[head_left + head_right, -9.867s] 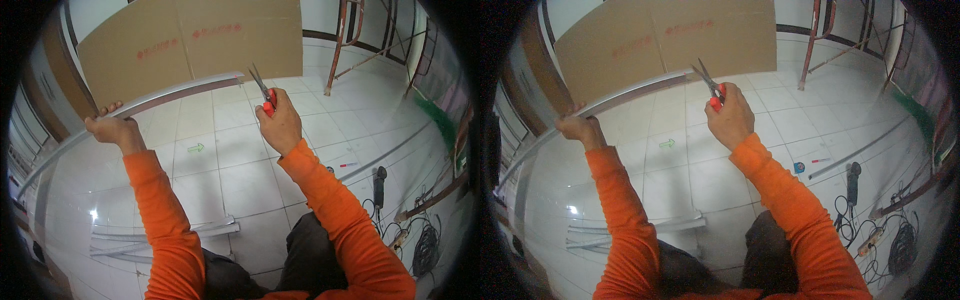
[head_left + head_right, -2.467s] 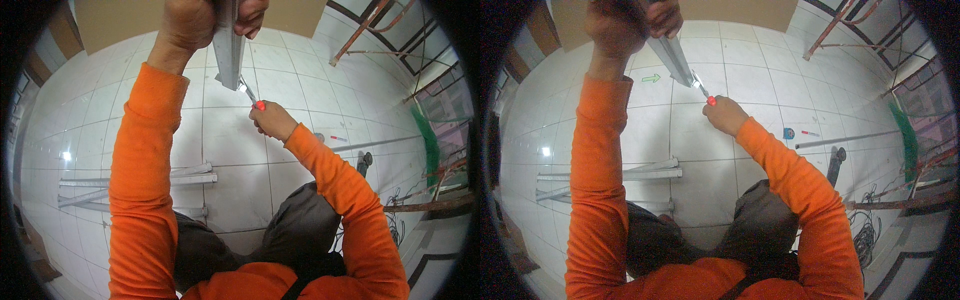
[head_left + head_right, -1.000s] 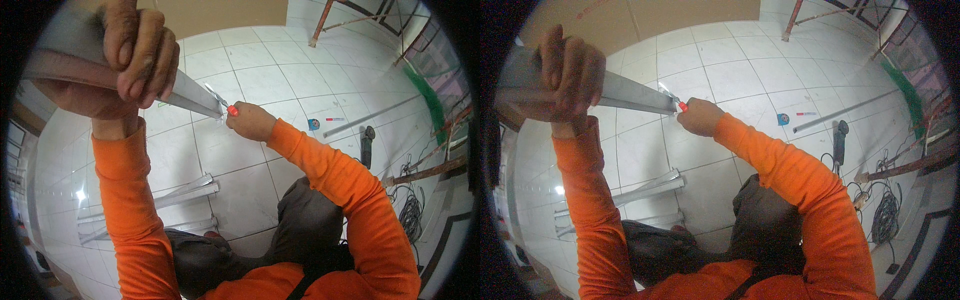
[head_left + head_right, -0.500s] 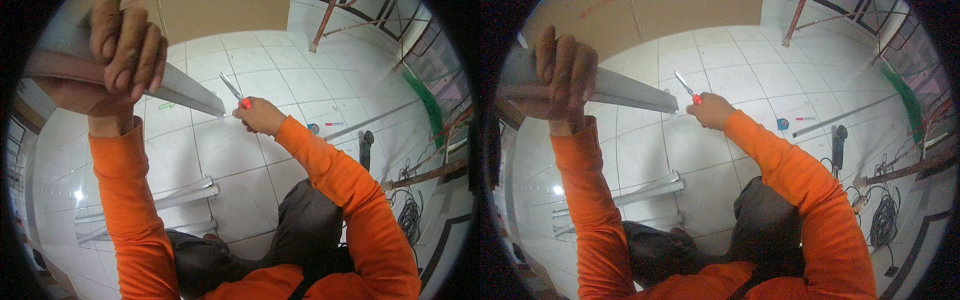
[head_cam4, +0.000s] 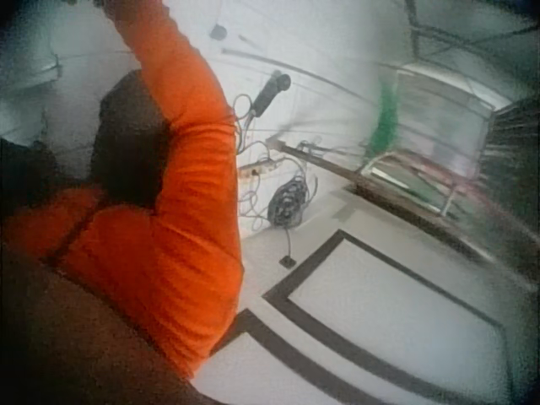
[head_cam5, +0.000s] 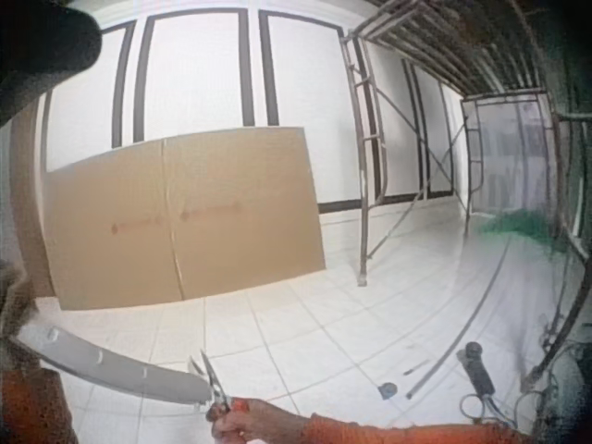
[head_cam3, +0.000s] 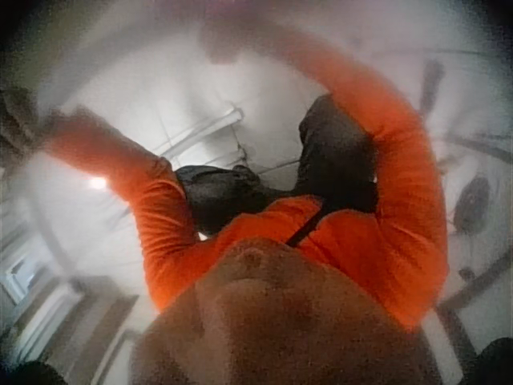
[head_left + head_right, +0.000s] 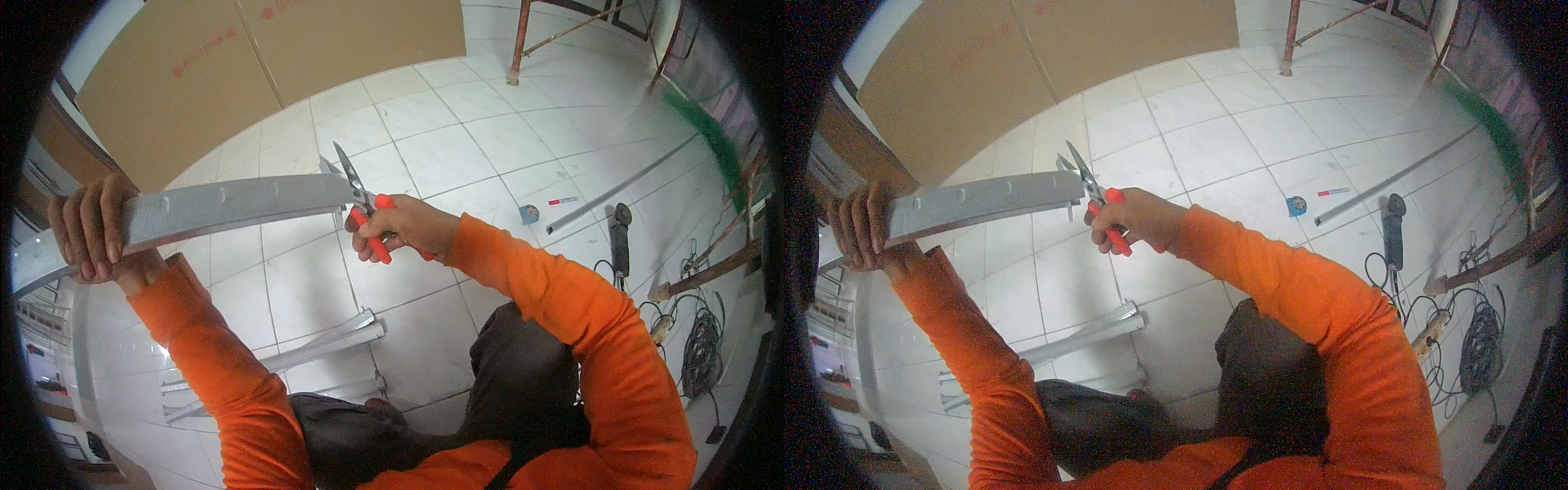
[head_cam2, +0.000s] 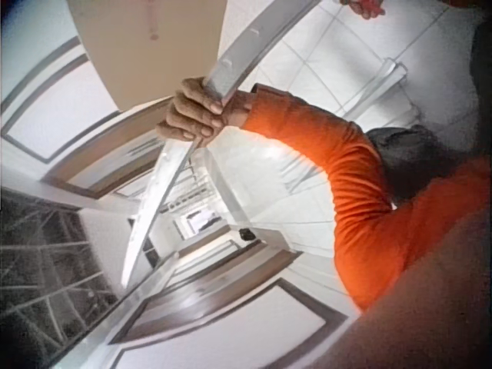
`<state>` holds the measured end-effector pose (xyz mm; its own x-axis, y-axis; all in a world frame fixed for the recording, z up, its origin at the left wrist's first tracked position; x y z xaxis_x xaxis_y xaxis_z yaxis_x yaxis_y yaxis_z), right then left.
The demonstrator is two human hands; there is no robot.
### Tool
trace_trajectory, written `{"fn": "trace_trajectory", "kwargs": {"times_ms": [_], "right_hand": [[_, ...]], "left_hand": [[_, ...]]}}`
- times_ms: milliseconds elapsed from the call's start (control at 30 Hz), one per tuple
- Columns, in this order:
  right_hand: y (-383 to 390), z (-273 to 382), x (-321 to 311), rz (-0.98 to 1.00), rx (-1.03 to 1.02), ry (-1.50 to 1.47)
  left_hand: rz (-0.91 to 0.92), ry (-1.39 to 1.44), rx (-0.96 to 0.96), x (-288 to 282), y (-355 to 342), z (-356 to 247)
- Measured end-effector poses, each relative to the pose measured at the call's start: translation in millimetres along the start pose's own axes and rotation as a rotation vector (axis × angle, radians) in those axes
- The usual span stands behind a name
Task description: The person uses pliers and shears to cut and trim metal framing pieces while sitting on a tiled floor.
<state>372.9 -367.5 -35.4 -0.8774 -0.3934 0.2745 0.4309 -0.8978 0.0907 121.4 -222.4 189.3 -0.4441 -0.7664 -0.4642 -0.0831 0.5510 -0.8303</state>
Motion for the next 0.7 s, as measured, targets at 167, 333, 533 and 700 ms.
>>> {"fn": "trace_trajectory", "kwargs": {"times_ms": [167,333,533,700], "right_hand": [[2,8,9,-0.024,0.032,-0.023],[11,13,11,-0.04,0.011,-0.042],[11,12,7,-0.051,0.014,-0.007],[9,13,5,-0.054,0.02,0.0]], "left_hand": [[-0.284,-0.06,0.028,3,12,-16],[-0.518,-0.138,0.037,2,24,-24],[-0.325,-0.232,-0.116,5,23,-25],[-0.094,-0.04,0.122,-7,17,-23]]}}
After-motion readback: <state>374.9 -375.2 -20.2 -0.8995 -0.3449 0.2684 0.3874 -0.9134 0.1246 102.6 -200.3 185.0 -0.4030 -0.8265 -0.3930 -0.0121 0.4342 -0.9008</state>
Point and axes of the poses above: each hand's wrist, its own y-axis away from the middle knuckle, its own x-axis out of the palm, z = x × y, the point moved 4 cm from there along -y, towards the middle knuckle, and after that the axes turned 14 degrees about z, right-handed, at the moved point
